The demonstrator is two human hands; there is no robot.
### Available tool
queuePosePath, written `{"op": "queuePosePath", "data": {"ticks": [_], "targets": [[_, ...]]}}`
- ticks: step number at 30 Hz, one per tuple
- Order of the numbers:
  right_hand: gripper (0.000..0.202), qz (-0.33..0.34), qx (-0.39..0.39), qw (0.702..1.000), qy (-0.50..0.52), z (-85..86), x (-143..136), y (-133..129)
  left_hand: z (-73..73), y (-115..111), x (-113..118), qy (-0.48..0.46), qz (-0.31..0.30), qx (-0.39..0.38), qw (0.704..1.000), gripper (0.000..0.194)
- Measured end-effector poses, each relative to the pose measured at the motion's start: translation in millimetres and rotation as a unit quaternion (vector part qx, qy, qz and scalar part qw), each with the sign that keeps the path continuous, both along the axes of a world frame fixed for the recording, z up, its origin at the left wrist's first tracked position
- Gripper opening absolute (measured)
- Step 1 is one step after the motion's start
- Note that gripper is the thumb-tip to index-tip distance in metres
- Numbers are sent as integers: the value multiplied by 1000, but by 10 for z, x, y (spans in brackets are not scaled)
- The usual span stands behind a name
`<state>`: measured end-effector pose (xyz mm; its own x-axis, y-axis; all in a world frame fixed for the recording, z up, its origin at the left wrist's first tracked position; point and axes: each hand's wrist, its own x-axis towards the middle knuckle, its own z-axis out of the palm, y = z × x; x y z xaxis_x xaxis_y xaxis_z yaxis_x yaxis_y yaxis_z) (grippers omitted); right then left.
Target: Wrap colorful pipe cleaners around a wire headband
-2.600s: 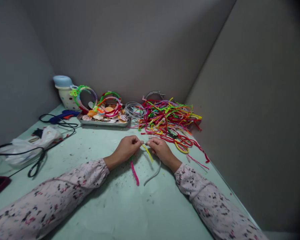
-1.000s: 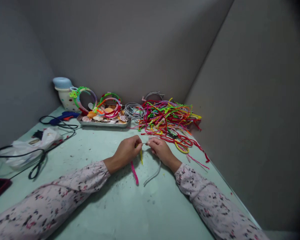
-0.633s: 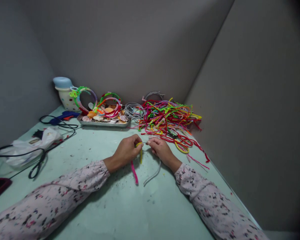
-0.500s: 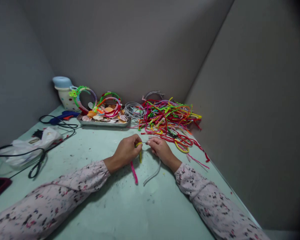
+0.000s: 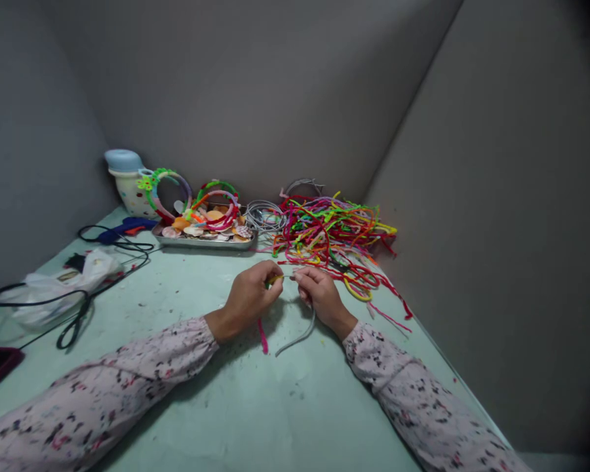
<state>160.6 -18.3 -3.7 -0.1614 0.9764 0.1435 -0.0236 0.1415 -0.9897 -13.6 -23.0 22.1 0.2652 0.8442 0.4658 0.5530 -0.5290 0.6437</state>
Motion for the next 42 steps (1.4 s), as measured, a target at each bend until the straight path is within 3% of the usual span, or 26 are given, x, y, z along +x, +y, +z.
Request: {"op": "queuePosePath", "data": {"ticks": [5, 8, 15, 22, 34, 42], "targets": [[20, -37, 31, 998, 50, -18, 0, 4, 51, -35, 27, -85, 7, -41, 995, 20], [20, -49, 37, 996, 60, -34, 10, 17, 54, -11, 21, -148, -13, -118, 982, 24], [21, -53, 37, 997, 39, -35, 13, 12, 85, 106, -7, -276, -81, -353, 890, 38], [20, -59, 59, 995, 51, -31, -10, -7, 279, 53, 21, -332, -67, -442, 830, 24], [20, -61, 63, 996, 21, 11, -15, -30, 264, 34, 31, -335, -67, -426, 838, 24], [20, -48, 54, 997, 16, 22, -23, -34, 197, 58, 22, -313, -63, -378, 869, 23]]}}
